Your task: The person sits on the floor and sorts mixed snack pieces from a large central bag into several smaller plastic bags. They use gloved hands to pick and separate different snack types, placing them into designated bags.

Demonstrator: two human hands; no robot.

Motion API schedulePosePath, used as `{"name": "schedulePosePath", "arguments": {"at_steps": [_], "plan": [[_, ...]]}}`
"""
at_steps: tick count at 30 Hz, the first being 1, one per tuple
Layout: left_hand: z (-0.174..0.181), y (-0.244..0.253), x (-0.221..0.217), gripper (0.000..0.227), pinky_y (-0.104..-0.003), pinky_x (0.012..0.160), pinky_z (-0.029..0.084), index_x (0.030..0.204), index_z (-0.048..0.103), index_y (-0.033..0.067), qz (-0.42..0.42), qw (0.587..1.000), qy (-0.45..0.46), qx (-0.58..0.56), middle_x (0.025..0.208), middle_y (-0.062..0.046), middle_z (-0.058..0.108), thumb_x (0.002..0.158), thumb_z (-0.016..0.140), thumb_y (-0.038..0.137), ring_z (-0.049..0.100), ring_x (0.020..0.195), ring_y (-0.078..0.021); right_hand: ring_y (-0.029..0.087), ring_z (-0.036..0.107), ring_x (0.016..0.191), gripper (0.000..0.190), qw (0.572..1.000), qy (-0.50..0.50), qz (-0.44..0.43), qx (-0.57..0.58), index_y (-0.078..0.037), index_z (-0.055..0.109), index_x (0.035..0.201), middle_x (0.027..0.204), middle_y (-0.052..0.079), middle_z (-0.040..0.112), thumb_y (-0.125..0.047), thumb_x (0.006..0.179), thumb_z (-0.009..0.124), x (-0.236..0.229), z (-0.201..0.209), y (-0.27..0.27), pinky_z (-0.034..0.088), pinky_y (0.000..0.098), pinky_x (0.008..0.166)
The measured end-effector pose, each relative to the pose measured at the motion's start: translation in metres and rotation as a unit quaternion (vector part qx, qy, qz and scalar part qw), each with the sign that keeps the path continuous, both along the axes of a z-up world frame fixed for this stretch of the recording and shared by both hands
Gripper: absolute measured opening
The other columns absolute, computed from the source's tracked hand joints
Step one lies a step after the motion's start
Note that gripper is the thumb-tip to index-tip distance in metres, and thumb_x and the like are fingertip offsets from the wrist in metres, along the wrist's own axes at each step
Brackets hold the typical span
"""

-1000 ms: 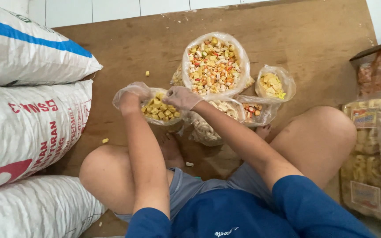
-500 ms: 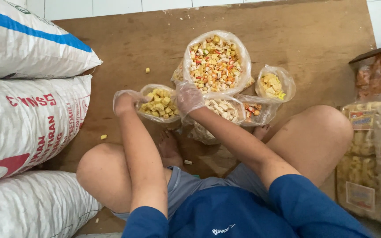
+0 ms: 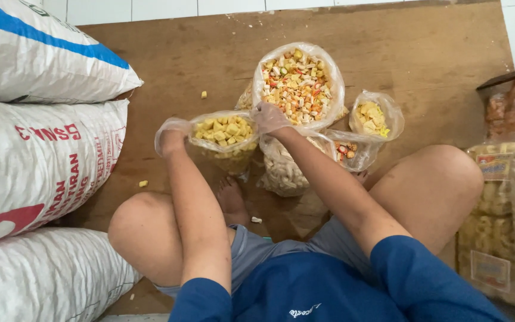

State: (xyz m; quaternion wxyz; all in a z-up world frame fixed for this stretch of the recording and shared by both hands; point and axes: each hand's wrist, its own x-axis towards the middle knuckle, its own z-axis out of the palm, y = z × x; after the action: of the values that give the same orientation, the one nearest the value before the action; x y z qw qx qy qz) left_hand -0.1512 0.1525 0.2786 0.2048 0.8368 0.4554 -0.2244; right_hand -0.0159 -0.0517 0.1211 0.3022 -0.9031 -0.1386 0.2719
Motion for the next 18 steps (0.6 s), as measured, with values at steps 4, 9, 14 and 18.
{"name": "schedulePosePath", "arguments": {"at_steps": [4, 9, 14, 18], "plan": [[-0.042, 0.024, 0.011, 0.038, -0.051, 0.1, 0.056, 0.114, 0.079, 0.0103, -0.02, 1.0, -0.013, 0.014, 0.113, -0.012, 0.077, 0.095, 0.056, 0.034, 0.068, 0.117, -0.034, 0.036, 0.066, 0.121, 0.043, 0.999, -0.021, -0.029, 0.015, -0.017, 0.07, 0.123, 0.119, 0.017, 0.073, -0.047, 0.096, 0.055, 0.011, -0.002, 0.002, 0.052, 0.0477, 0.106], [0.06, -0.03, 0.0, 0.038, -0.057, 0.108, 0.049, 0.124, 0.075, 0.0096, -0.101, 0.994, 0.03, -0.001, 0.132, -0.011, 0.071, 0.098, 0.05, 0.02, 0.061, 0.13, -0.0342, 0.035, 0.062, 0.128, 0.045, 0.996, 0.025, -0.074, 0.038, -0.019, 0.066, 0.13, 0.126, 0.016, 0.071, -0.045, 0.097, 0.052, 0.009, 0.0, 0.0, 0.049, 0.0482, 0.11], [0.057, -0.035, 0.007, 0.039, -0.057, 0.106, 0.051, 0.124, 0.074, 0.0113, -0.1, 0.994, 0.011, -0.037, 0.136, -0.008, 0.068, 0.098, 0.05, 0.027, 0.06, 0.131, -0.0309, 0.033, 0.063, 0.126, 0.042, 0.994, 0.06, -0.08, 0.041, -0.02, 0.069, 0.128, 0.125, 0.013, 0.071, -0.045, 0.097, 0.055, 0.006, -0.006, -0.011, 0.05, 0.0486, 0.109], [0.053, -0.029, 0.01, 0.039, -0.054, 0.107, 0.05, 0.123, 0.074, 0.0102, -0.011, 0.994, -0.064, -0.083, 0.132, -0.013, 0.07, 0.097, 0.051, 0.029, 0.06, 0.13, -0.0339, 0.033, 0.065, 0.124, 0.041, 0.992, 0.064, -0.092, 0.054, -0.022, 0.071, 0.126, 0.123, 0.013, 0.073, -0.044, 0.095, 0.057, -0.01, 0.01, -0.014, 0.051, 0.0494, 0.107]]}}
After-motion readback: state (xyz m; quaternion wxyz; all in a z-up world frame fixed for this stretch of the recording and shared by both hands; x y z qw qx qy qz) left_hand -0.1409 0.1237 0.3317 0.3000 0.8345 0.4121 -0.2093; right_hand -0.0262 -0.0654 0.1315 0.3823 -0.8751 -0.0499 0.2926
